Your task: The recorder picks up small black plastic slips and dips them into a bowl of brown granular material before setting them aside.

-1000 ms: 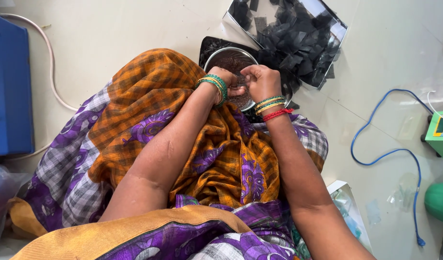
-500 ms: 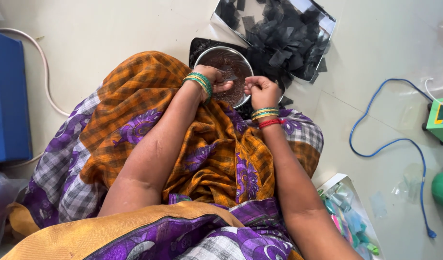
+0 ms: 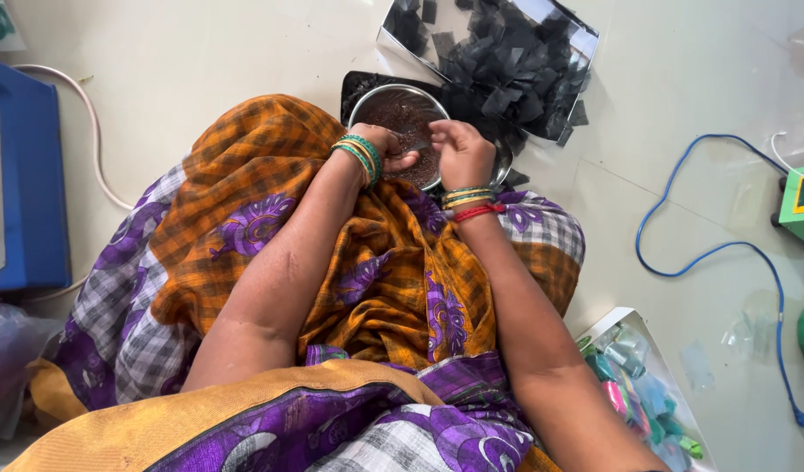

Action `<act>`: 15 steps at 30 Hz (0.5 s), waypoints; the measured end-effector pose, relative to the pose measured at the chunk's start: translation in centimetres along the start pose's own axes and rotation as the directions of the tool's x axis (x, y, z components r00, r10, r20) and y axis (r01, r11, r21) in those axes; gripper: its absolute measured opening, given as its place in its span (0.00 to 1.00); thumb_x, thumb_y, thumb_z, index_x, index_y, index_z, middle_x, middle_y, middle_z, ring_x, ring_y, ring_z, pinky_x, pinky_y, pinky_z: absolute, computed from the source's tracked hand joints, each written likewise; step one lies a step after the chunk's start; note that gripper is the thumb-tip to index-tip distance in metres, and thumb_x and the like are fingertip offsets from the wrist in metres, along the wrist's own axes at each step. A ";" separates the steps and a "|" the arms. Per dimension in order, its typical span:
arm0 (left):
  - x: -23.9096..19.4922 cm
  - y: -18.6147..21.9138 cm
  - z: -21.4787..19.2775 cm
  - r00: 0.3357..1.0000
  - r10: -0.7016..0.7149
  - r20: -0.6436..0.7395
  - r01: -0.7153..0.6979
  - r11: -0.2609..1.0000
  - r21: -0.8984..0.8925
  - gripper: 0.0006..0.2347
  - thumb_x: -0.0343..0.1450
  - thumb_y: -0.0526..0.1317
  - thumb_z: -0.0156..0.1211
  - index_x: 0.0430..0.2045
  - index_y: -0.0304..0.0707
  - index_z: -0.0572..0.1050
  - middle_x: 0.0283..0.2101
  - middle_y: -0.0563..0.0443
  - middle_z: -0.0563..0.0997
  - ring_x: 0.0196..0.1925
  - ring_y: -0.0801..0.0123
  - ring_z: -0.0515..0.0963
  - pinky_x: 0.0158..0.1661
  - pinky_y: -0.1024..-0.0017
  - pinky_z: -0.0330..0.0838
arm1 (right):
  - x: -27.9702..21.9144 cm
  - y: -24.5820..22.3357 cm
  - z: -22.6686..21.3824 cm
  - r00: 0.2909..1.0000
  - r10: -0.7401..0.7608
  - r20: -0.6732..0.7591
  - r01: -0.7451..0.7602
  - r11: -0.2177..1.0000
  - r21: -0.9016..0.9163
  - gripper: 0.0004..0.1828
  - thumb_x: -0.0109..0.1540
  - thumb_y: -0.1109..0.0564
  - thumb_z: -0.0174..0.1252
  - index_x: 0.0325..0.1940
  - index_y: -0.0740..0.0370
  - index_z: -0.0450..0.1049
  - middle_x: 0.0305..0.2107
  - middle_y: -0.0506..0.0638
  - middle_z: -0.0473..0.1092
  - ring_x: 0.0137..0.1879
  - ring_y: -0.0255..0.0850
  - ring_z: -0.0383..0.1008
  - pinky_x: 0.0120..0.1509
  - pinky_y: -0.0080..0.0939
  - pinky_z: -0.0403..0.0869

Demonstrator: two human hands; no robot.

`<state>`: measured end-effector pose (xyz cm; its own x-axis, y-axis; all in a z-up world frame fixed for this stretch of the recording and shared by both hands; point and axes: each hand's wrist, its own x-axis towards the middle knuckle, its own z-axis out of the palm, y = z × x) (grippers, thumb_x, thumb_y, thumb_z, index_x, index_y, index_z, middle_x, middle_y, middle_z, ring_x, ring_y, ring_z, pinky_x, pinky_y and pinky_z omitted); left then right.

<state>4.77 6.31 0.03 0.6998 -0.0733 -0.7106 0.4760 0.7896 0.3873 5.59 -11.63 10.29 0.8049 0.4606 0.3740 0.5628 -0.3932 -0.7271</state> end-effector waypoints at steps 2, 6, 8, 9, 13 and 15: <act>-0.7 -0.2 -0.4 0.999 0.022 0.024 -0.021 0.999 -0.040 0.04 0.70 0.19 0.48 0.33 0.14 0.71 0.36 0.28 0.80 0.36 0.46 0.86 0.36 0.58 0.87 | -0.7 2.2 0.1 0.997 -0.069 -0.025 0.067 0.995 -0.080 0.18 0.59 0.74 0.55 0.45 0.61 0.83 0.43 0.53 0.79 0.42 0.37 0.83 0.48 0.35 0.82; -1.7 -1.1 -0.6 0.984 0.093 0.151 -0.074 0.989 -0.131 0.03 0.68 0.18 0.49 0.31 0.15 0.70 0.39 0.32 0.76 0.43 0.45 0.84 0.41 0.53 0.84 | -3.1 3.6 0.0 0.951 0.293 0.094 -0.308 0.903 0.300 0.14 0.67 0.63 0.55 0.57 0.61 0.75 0.44 0.49 0.79 0.44 0.35 0.80 0.43 0.34 0.81; -3.1 -2.2 0.3 0.985 0.064 0.159 -0.049 0.994 -0.099 0.03 0.68 0.18 0.49 0.31 0.14 0.70 0.39 0.31 0.76 0.43 0.44 0.84 0.41 0.52 0.84 | -4.4 3.4 -0.2 0.879 0.436 0.194 -0.469 0.714 0.521 0.11 0.68 0.59 0.54 0.53 0.63 0.74 0.39 0.50 0.78 0.40 0.36 0.81 0.39 0.35 0.81; -3.8 -2.9 0.8 0.985 0.043 0.166 -0.030 0.996 -0.080 0.03 0.69 0.19 0.50 0.31 0.12 0.71 0.40 0.29 0.76 0.44 0.43 0.84 0.41 0.52 0.85 | -5.1 3.4 -0.4 0.789 0.517 0.331 -0.580 0.451 0.678 0.11 0.69 0.55 0.53 0.49 0.65 0.73 0.35 0.52 0.78 0.37 0.37 0.82 0.35 0.36 0.80; -5.1 -4.2 2.3 0.987 0.032 0.155 -0.036 0.999 0.019 0.04 0.68 0.18 0.49 0.31 0.15 0.71 0.39 0.28 0.76 0.42 0.39 0.83 0.41 0.50 0.86 | -7.0 5.3 -0.8 0.824 0.491 0.283 -0.498 0.391 0.774 0.08 0.69 0.57 0.58 0.48 0.65 0.72 0.31 0.51 0.76 0.32 0.36 0.79 0.34 0.35 0.78; -5.1 -4.4 2.5 0.988 0.008 0.157 -0.022 0.996 0.087 0.05 0.68 0.18 0.48 0.32 0.17 0.72 0.39 0.27 0.76 0.41 0.39 0.83 0.41 0.49 0.87 | -7.5 5.7 -1.0 0.886 0.397 0.238 -0.439 0.559 0.703 0.08 0.66 0.62 0.62 0.49 0.66 0.74 0.32 0.49 0.77 0.33 0.33 0.78 0.35 0.33 0.77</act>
<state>0.46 1.67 3.43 0.7785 -0.1619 -0.6064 0.5051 0.7351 0.4522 2.91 -18.10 3.90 0.8922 0.4417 -0.0943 -0.1712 0.1375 -0.9756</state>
